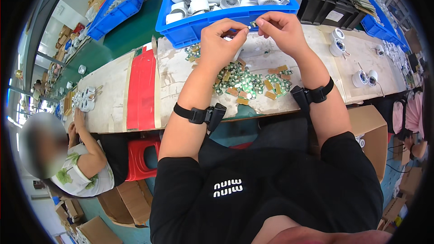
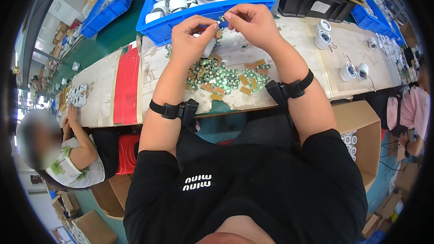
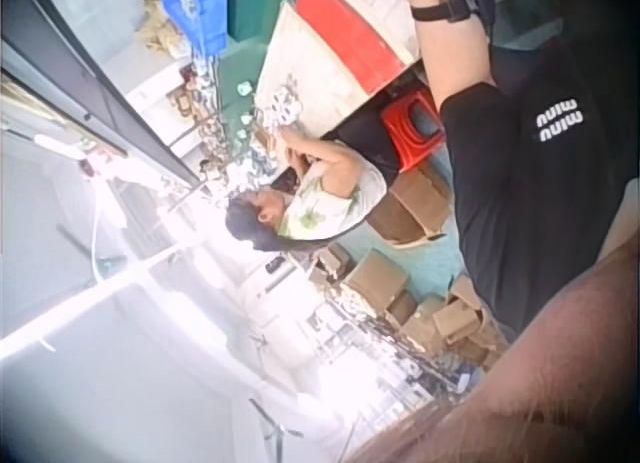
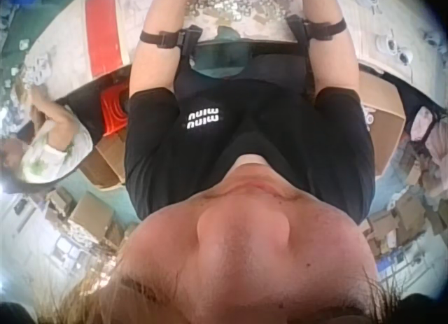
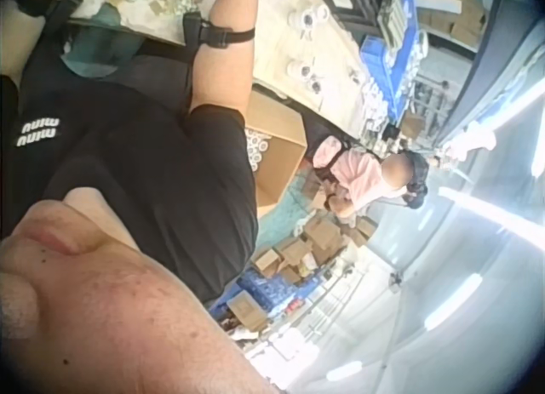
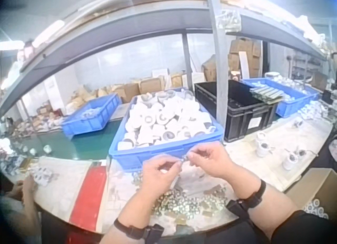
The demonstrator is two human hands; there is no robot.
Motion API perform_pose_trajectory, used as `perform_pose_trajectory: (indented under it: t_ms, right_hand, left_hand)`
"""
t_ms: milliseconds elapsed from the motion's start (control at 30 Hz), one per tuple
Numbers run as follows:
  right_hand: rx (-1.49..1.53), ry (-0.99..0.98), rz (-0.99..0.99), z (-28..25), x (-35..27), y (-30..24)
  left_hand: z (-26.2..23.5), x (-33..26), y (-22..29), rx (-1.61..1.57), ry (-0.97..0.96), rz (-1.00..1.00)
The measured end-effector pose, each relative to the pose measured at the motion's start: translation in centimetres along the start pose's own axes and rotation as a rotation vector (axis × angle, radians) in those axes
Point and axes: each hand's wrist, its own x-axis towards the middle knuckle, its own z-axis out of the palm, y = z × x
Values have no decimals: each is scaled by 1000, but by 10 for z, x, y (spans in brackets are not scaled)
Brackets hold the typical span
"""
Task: Sort internal mounting plates, insert electronic components and hardware, and manually press together white plastic housing units for electronic products or light fixtures at a workbench.
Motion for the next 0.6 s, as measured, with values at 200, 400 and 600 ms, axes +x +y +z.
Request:
perform_pose_trajectory:
  t_ms: [200,400,600]
  right_hand:
    - [23,-60,94,3,0,-4]
    - [-36,-45,82,5,-1,-3]
    - [10,-50,8,5,-3,-3]
  left_hand:
    - [0,-3,-1,-34,29,-76]
    - [2,-4,2,38,55,-17]
    - [-2,-2,9,-143,-4,-306]
